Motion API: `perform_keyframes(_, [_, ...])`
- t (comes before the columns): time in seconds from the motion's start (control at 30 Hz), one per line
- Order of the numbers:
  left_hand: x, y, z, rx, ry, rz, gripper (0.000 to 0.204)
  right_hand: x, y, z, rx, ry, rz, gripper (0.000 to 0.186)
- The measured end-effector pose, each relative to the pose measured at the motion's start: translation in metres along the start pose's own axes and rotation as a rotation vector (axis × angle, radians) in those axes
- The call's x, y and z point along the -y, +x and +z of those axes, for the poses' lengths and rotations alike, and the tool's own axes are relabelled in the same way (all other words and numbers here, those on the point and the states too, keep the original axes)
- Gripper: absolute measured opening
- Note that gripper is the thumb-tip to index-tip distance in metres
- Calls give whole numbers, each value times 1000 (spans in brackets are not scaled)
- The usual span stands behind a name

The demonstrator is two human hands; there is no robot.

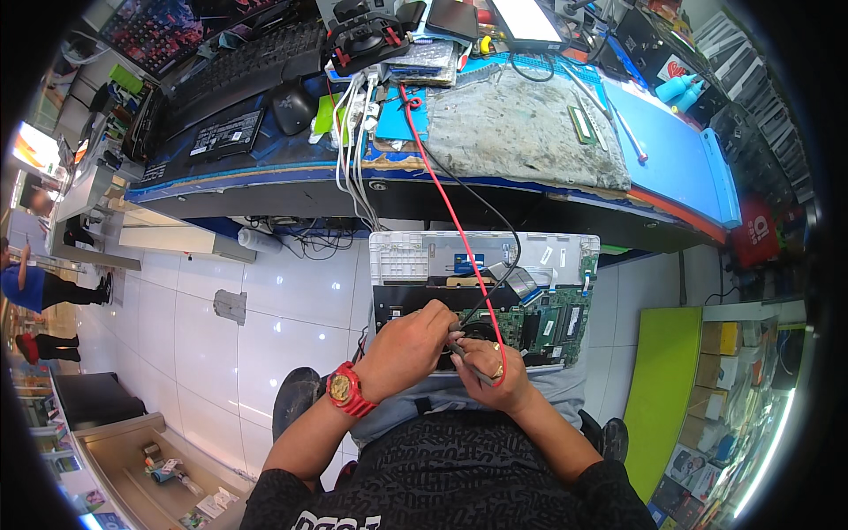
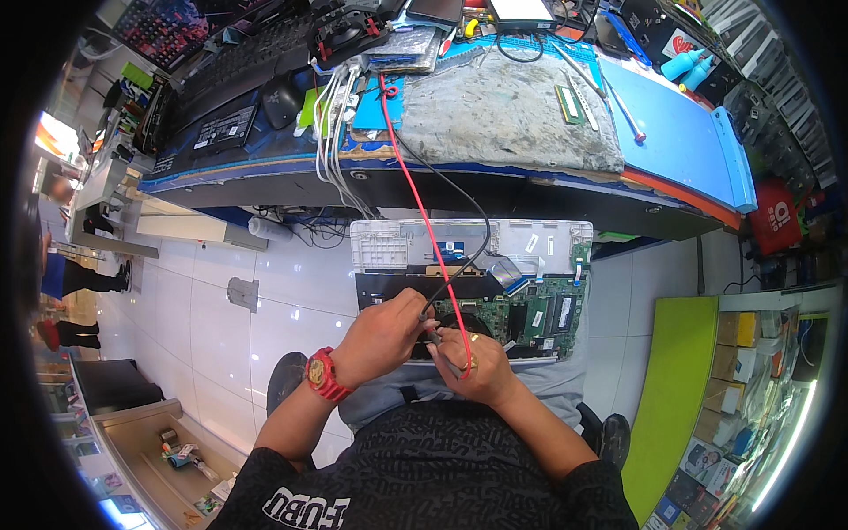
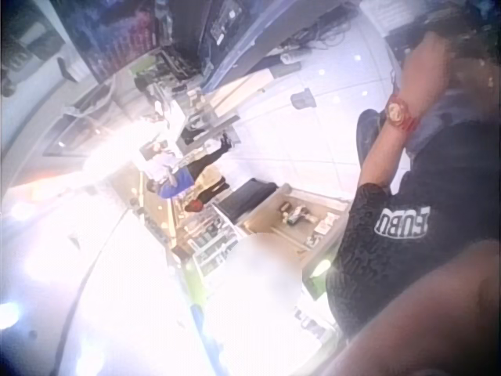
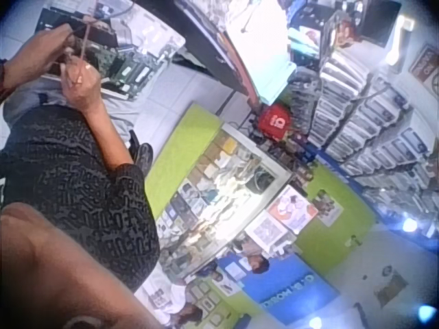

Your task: The person uses a multimeter to test components on an open laptop motherboard, touching the probes to various circuit points while holding a black cable.

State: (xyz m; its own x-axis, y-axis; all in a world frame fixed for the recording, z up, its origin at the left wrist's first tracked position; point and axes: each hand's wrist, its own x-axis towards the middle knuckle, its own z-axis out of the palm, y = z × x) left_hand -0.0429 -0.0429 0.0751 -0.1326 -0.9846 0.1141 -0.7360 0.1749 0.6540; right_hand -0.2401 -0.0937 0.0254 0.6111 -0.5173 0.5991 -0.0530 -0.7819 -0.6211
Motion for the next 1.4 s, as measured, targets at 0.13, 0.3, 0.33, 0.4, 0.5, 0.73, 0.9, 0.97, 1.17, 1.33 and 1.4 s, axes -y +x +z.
perform_keyframes(0.13, [0,0,0,-4,2,9,18,0,1,0,-1,-2,1,28])
perform_keyframes(0.3, [0,-1,0,6,0,0,18,2,2,0,-10,9,5,28])
perform_keyframes(0.33, [0,-1,0,5,-1,-2,18,2,2,0,-13,9,7,28])
perform_keyframes(0.4, [-1,0,-1,3,-2,-3,18,2,1,0,-16,7,8,28])
perform_keyframes(0.5, [-1,0,-1,-2,-2,2,18,2,1,0,-13,2,6,28])
perform_keyframes(0.73, [0,-1,0,-15,-2,4,16,1,0,0,-4,-13,0,27])
perform_keyframes(0.9, [-1,-1,-2,-23,-9,-14,15,2,1,-1,6,-18,7,24])
perform_keyframes(0.97, [0,1,-1,-28,-38,-24,15,0,-2,0,1,-42,4,22])
perform_keyframes(1.17, [8,1,6,-58,-71,-7,13,-1,-8,2,-8,-11,38,23])
perform_keyframes(1.33, [6,1,4,-51,-168,-122,11,-1,-6,2,-12,-3,46,24])
perform_keyframes(1.4, [7,3,2,-36,-144,-89,10,-1,-5,1,-2,-8,39,25])
